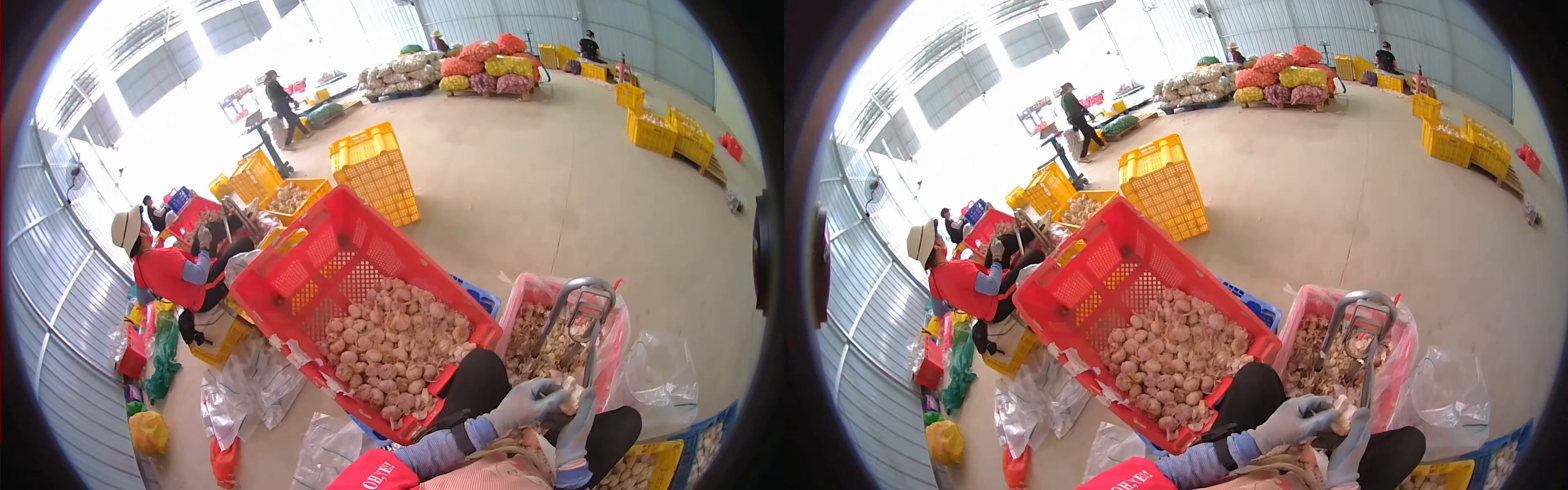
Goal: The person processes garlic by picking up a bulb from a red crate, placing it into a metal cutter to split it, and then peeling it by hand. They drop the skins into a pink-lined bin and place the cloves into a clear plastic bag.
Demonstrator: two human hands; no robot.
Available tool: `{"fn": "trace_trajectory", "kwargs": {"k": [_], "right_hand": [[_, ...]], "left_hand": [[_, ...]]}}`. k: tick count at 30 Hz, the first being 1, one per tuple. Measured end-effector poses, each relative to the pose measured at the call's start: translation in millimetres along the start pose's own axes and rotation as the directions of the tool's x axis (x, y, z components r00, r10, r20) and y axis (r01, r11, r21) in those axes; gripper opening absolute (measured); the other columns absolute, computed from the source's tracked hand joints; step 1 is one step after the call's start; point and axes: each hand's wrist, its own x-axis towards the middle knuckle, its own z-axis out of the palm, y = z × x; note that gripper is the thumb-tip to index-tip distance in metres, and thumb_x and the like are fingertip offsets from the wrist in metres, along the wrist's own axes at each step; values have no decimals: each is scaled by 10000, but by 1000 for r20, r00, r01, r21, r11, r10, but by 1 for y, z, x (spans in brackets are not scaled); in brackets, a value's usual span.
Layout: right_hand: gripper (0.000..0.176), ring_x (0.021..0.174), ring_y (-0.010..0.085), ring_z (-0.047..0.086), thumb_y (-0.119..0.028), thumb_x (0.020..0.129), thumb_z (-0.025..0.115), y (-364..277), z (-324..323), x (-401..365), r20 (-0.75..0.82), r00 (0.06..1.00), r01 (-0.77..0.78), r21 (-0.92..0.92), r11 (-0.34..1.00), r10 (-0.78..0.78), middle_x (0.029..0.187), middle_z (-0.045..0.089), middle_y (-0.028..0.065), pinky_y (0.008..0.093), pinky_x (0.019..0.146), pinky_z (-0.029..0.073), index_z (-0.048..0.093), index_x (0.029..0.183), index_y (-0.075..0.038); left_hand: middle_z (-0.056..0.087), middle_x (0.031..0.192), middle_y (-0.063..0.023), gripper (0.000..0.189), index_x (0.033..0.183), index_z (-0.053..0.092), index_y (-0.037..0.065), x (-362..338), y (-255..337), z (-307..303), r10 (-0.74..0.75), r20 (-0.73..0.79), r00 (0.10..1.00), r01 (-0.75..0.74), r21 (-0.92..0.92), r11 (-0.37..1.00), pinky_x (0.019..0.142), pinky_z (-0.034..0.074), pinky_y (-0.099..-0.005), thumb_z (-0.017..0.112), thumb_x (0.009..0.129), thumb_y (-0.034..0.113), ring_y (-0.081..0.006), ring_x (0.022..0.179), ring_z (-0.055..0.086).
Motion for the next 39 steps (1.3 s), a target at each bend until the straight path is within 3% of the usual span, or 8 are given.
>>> {"fn": "trace_trajectory", "kwargs": {"k": [7, 18, 22, 25, 33, 34, 37, 39], "right_hand": [[350, 701, 94, 549, -333, 1002, 534, 5, -28, -4, 228, 952, 306, -660, 686, -205, 786, 614, 43, 266, 615, 449, 626, 898, -12], [680, 360, 160, 451, -759, 870, 401, 8, -15, -9, 13, 973, -231, 89, 969, 230, 558, 532, 29, 294, 313, 345, 576, 770, -110], [689, 345, 168, 441, -793, 843, 401, -8, -20, -11, -46, 974, -218, 108, 970, 224, 528, 507, 29, 306, 304, 335, 550, 742, -127], [624, 442, 141, 517, -687, 918, 425, -12, -14, -22, -154, 988, -21, -203, 979, -11, 554, 524, 24, 287, 378, 394, 558, 740, -104], [234, 758, 230, 638, -162, 999, 467, 25, -24, 1, 211, 915, 404, -429, 808, -345, 867, 666, 129, 367, 682, 522, 636, 957, -6], [204, 781, 242, 656, -121, 987, 468, 13, -14, -5, 365, 748, 602, -726, 333, -555, 856, 670, 123, 378, 681, 522, 626, 960, 5], [256, 599, 116, 631, -217, 984, 536, -9, -9, -18, 141, 984, -71, -265, 961, 112, 795, 688, 92, 269, 510, 470, 679, 976, -5], [277, 595, 115, 622, -229, 988, 540, 10, -22, -10, 164, 962, 273, -519, 810, -220, 794, 686, 57, 261, 532, 482, 687, 1000, 6]], "left_hand": [[664, 966, -34, 414, 1071, 634, 0, -9, -18, -11, 54, 86, 995, -56, 25, 998, 773, 506, -269, 791, 803, 273, -96, 857, 595], [624, 789, 0, 245, 982, 663, 58, -8, -20, 10, 90, 112, 990, -60, -246, 967, 637, 492, -258, 718, 882, 275, -100, 690, 594], [612, 1158, -178, 378, 1195, 645, 119, -23, -1, -15, 397, 18, 917, -310, 658, 686, 843, 520, -397, 702, 835, 216, -332, 979, 638], [597, 1209, -162, 483, 1279, 605, 122, -32, 6, -11, 591, -9, 807, -455, 629, 631, 945, 484, -385, 717, 832, 267, -326, 1098, 601], [633, 1166, -46, 446, 1282, 578, 23, -24, -7, 1, 268, 61, 962, -257, -149, 955, 930, 492, -306, 703, 884, 180, -136, 1057, 591], [628, 1162, -68, 433, 1287, 563, 1, -21, -15, -3, 192, 41, 980, -178, -227, 957, 930, 500, -326, 669, 912, 189, -153, 1066, 593], [615, 1155, -91, 517, 1370, 471, 1, -26, -6, -4, 100, 24, 995, -60, -654, 754, 825, 524, -296, 631, 941, 242, -153, 959, 613], [615, 1158, -90, 562, 1387, 469, 16, -21, -7, -21, -33, -33, 999, 12, -517, 856, 851, 519, -291, 676, 910, 229, -158, 969, 616]]}}
